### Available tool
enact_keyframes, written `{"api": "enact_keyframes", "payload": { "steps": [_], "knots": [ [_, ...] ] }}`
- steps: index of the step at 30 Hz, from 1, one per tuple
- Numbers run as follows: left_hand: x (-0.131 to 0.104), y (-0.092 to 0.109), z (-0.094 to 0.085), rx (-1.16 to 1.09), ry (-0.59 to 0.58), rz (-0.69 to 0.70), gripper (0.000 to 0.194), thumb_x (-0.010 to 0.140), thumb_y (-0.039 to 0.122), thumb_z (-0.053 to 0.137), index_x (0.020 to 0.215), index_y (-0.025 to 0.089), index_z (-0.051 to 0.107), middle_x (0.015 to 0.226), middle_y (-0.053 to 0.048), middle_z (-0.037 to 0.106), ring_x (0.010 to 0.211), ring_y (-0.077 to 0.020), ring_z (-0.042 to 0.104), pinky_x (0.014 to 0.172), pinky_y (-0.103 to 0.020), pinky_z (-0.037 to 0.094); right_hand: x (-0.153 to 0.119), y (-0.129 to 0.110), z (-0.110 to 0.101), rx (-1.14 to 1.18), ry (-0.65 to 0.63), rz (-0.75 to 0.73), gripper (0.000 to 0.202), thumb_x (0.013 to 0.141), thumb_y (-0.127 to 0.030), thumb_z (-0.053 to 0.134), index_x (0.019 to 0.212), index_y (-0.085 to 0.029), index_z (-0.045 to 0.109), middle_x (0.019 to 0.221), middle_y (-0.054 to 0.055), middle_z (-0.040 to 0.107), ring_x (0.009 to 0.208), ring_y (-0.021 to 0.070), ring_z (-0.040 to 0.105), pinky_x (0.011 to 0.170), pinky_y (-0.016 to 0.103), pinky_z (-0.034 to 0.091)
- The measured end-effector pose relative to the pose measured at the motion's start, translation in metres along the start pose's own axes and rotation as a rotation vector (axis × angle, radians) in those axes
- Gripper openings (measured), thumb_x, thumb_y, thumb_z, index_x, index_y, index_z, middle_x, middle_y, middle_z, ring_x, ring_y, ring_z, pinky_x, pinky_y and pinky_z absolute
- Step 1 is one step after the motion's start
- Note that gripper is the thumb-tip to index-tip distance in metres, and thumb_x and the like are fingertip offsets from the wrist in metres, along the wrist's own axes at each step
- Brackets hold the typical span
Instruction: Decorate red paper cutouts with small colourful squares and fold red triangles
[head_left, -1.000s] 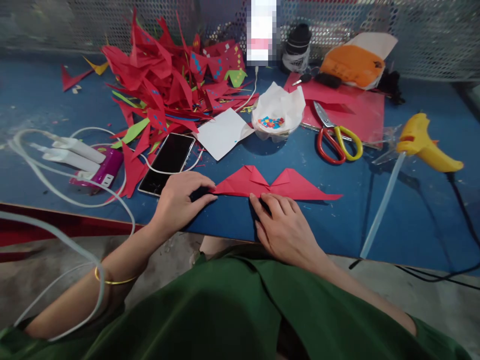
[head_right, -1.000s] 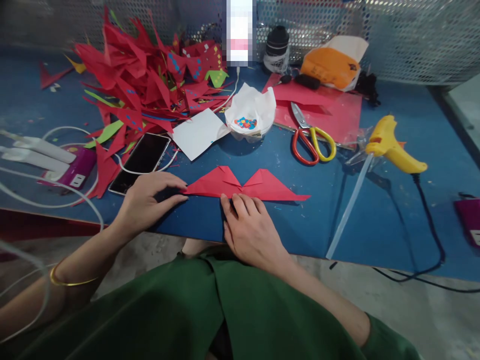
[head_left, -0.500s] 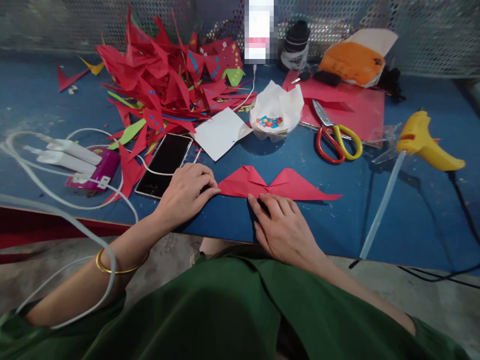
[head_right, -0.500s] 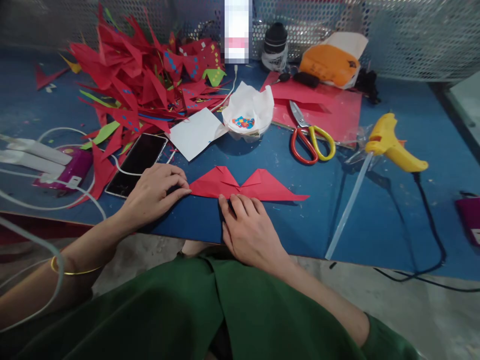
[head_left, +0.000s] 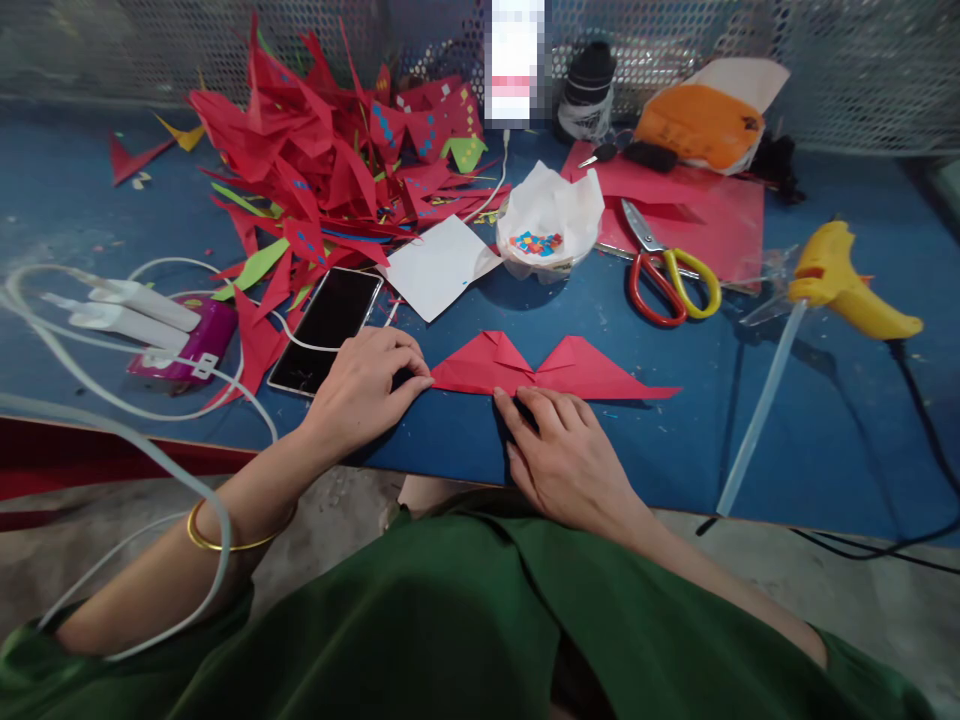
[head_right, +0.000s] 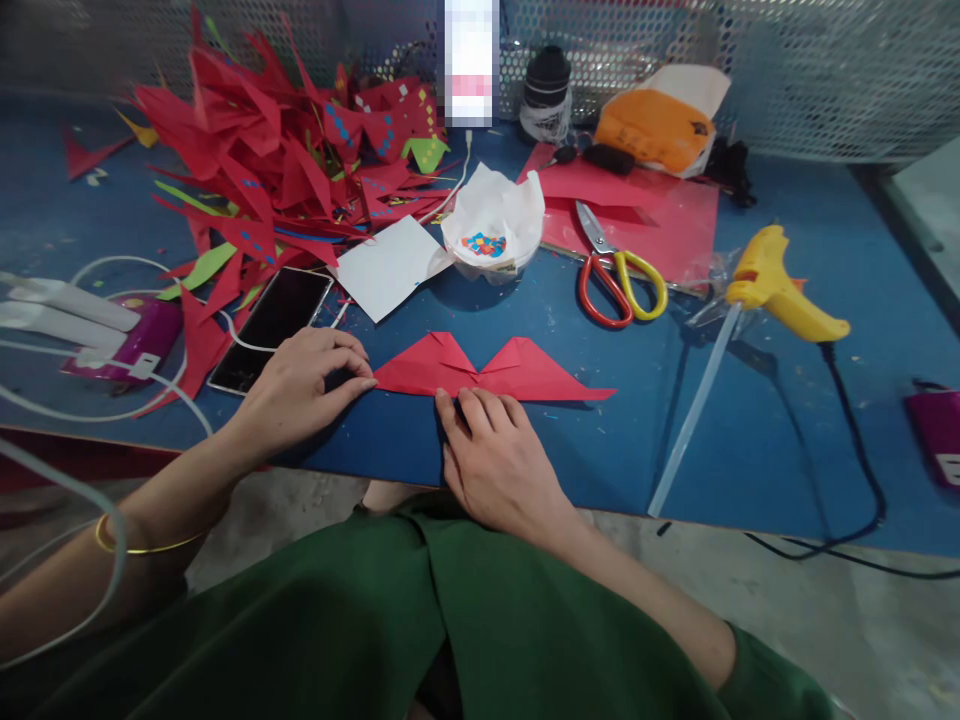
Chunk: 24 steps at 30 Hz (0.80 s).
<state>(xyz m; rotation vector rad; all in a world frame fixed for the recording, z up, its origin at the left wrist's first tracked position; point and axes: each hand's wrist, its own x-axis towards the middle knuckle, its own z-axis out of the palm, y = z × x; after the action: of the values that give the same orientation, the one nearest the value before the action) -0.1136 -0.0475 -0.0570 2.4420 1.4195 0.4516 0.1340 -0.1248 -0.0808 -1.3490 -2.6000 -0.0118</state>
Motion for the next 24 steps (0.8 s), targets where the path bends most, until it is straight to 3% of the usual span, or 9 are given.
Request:
{"api": "enact_keyframes", "payload": {
  "steps": [10, 12, 16, 19, 24],
  "knots": [
    [-0.006, -0.010, 0.001, 0.093, 0.037, 0.025, 0.014, 0.090, 0.030, 0.056, 0.083, 0.020, 0.063, 0.096, -0.008, 0.068, 0.094, -0.0270, 0.062, 0.083, -0.043, 0.047, -0.001, -0.001, 0.000, -0.004, 0.017, 0.001, 0.050, 0.097, -0.027, 0.042, 0.142, -0.006, 0.050, 0.122, 0.019, 0.060, 0.114, 0.0290, 0.050, 0.095, 0.042, 0.042],
    [-0.011, -0.007, 0.002, 0.161, 0.101, 0.033, 0.013, 0.091, 0.029, 0.057, 0.090, 0.019, 0.065, 0.096, -0.009, 0.069, 0.094, -0.0273, 0.063, 0.082, -0.042, 0.049, 0.000, -0.001, 0.001, -0.004, 0.020, 0.006, 0.050, 0.097, -0.027, 0.042, 0.142, -0.006, 0.050, 0.122, 0.019, 0.060, 0.113, 0.0292, 0.050, 0.095, 0.043, 0.042],
    [-0.028, 0.016, 0.009, 0.258, 0.364, 0.140, 0.023, 0.091, 0.012, 0.051, 0.106, 0.017, 0.068, 0.102, -0.009, 0.074, 0.098, -0.0252, 0.066, 0.087, -0.041, 0.049, 0.000, -0.001, 0.001, -0.002, 0.027, 0.000, 0.050, 0.097, -0.027, 0.042, 0.141, -0.006, 0.050, 0.122, 0.019, 0.061, 0.113, 0.0291, 0.050, 0.094, 0.043, 0.043],
    [-0.037, 0.037, 0.020, 0.255, 0.206, 0.384, 0.035, 0.092, 0.010, 0.048, 0.122, 0.014, 0.064, 0.122, -0.008, 0.072, 0.112, -0.0248, 0.064, 0.093, -0.039, 0.049, 0.000, -0.001, 0.002, -0.008, 0.032, 0.000, 0.049, 0.097, -0.027, 0.042, 0.141, -0.007, 0.051, 0.122, 0.019, 0.061, 0.113, 0.0291, 0.051, 0.095, 0.043, 0.043],
    [-0.037, 0.052, 0.034, 0.322, 0.087, 0.388, 0.041, 0.098, 0.025, 0.046, 0.132, 0.007, 0.059, 0.134, -0.010, 0.065, 0.119, -0.0276, 0.061, 0.099, -0.041, 0.047, -0.001, -0.001, 0.003, 0.001, 0.042, 0.008, 0.049, 0.097, -0.026, 0.043, 0.141, -0.006, 0.052, 0.125, 0.020, 0.060, 0.114, 0.0293, 0.051, 0.096, 0.043, 0.043]
  ]
}}
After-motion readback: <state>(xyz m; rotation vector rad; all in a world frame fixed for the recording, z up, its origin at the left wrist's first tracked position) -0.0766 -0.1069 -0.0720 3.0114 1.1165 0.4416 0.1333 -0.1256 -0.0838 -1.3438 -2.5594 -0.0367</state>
